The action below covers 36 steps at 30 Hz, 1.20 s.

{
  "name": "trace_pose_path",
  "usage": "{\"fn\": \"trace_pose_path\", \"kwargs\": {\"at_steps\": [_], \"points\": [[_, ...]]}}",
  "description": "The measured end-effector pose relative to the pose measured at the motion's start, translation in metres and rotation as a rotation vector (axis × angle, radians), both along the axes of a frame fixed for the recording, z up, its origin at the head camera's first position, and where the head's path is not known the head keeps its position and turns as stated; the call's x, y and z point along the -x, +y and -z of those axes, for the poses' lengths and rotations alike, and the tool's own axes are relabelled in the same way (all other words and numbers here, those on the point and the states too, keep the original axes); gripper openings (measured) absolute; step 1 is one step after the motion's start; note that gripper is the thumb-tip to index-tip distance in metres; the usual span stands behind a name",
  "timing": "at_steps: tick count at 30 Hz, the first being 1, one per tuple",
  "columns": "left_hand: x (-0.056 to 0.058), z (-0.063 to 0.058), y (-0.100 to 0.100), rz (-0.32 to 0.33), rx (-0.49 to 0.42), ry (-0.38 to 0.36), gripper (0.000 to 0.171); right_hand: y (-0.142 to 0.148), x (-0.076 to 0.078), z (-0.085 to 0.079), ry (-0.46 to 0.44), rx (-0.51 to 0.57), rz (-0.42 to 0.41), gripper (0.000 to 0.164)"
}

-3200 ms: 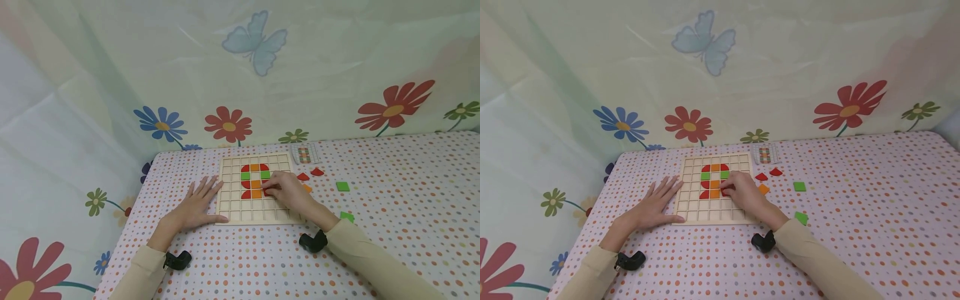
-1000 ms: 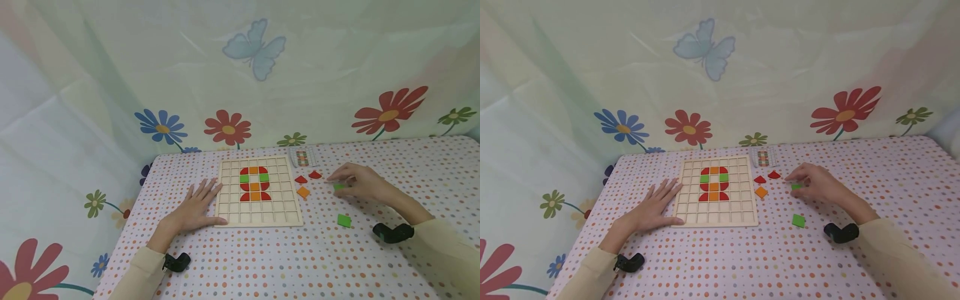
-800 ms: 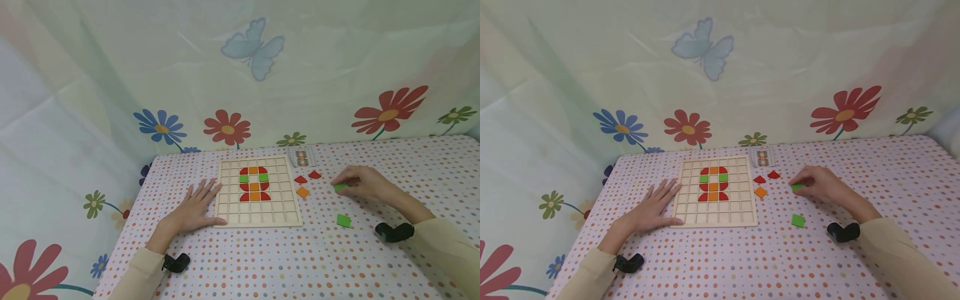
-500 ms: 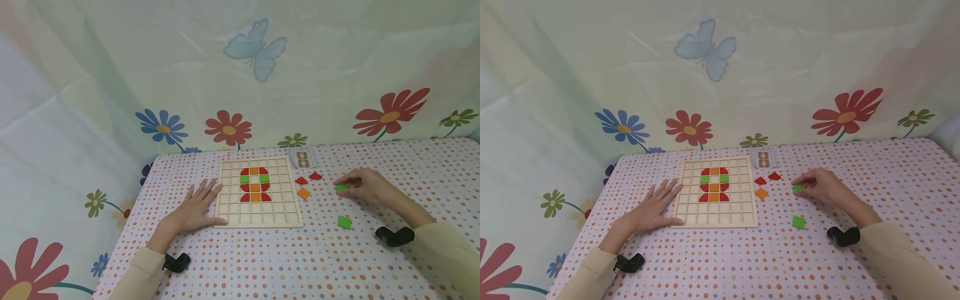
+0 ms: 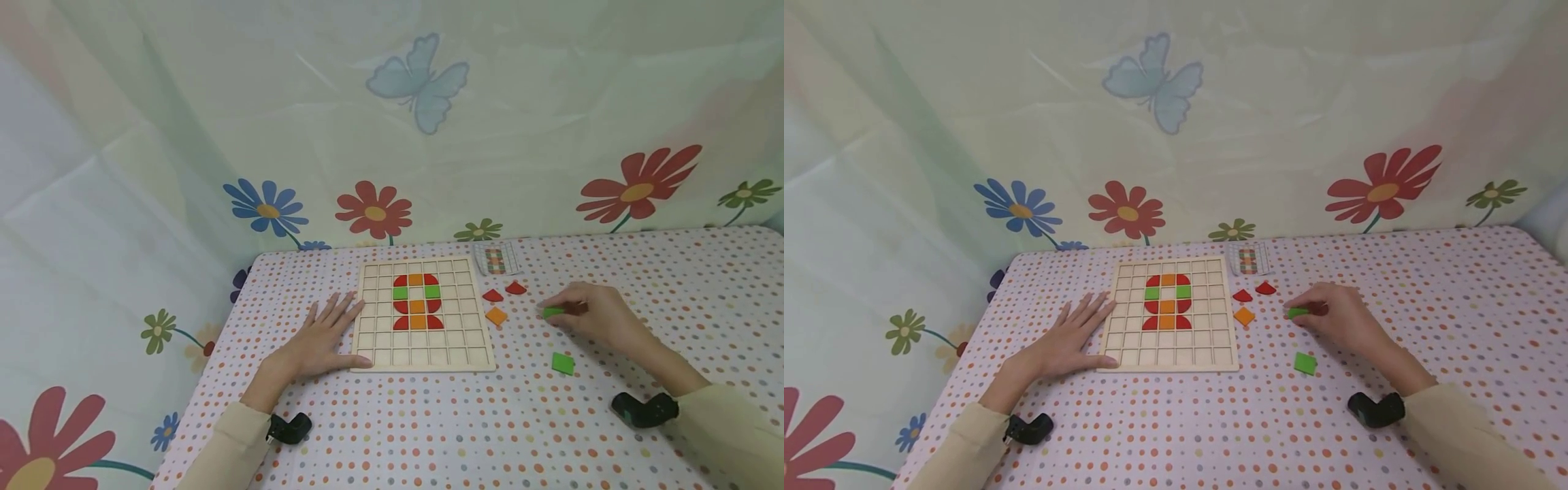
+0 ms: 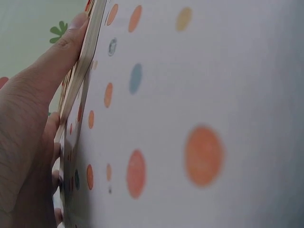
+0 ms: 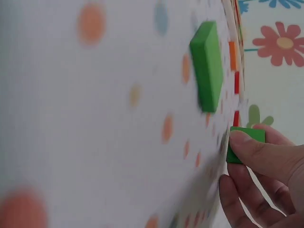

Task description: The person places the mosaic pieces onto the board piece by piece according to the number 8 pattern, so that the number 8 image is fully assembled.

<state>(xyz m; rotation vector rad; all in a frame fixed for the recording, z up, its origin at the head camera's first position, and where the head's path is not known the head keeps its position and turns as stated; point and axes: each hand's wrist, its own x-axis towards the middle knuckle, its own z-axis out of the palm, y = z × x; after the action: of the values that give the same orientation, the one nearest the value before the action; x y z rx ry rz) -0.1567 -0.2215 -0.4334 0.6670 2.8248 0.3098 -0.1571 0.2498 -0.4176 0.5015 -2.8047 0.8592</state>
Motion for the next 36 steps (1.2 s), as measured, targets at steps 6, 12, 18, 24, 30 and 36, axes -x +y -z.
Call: {"fn": "trace_pose_path", "kwargs": {"at_steps": [6,12,18,24,30,36], "points": [[0.000,-0.002,0.003,-0.009,0.003,-0.019,0.110,-0.037,-0.001,-0.019,-0.010,0.065,-0.080,0.029],[-0.001,0.000,0.002,-0.014,0.009,-0.022,0.110,-0.095,0.000,-0.029,-0.062,0.126,-0.216,0.029],[0.001,0.001,0.002,-0.007,-0.003,-0.021,0.110,-0.147,0.000,-0.021,-0.125,0.170,-0.344,0.026],[0.003,0.000,0.001,-0.010,0.017,-0.024,0.110,-0.180,-0.002,-0.011,-0.199,0.205,-0.439,0.024],[0.002,-0.001,0.001,-0.002,0.014,-0.032,0.109,-0.196,0.000,-0.002,-0.204,0.227,-0.435,0.022],[0.002,-0.001,0.001,-0.005,0.012,-0.025,0.109,-0.203,-0.001,0.001,-0.191,0.229,-0.428,0.022]]}}
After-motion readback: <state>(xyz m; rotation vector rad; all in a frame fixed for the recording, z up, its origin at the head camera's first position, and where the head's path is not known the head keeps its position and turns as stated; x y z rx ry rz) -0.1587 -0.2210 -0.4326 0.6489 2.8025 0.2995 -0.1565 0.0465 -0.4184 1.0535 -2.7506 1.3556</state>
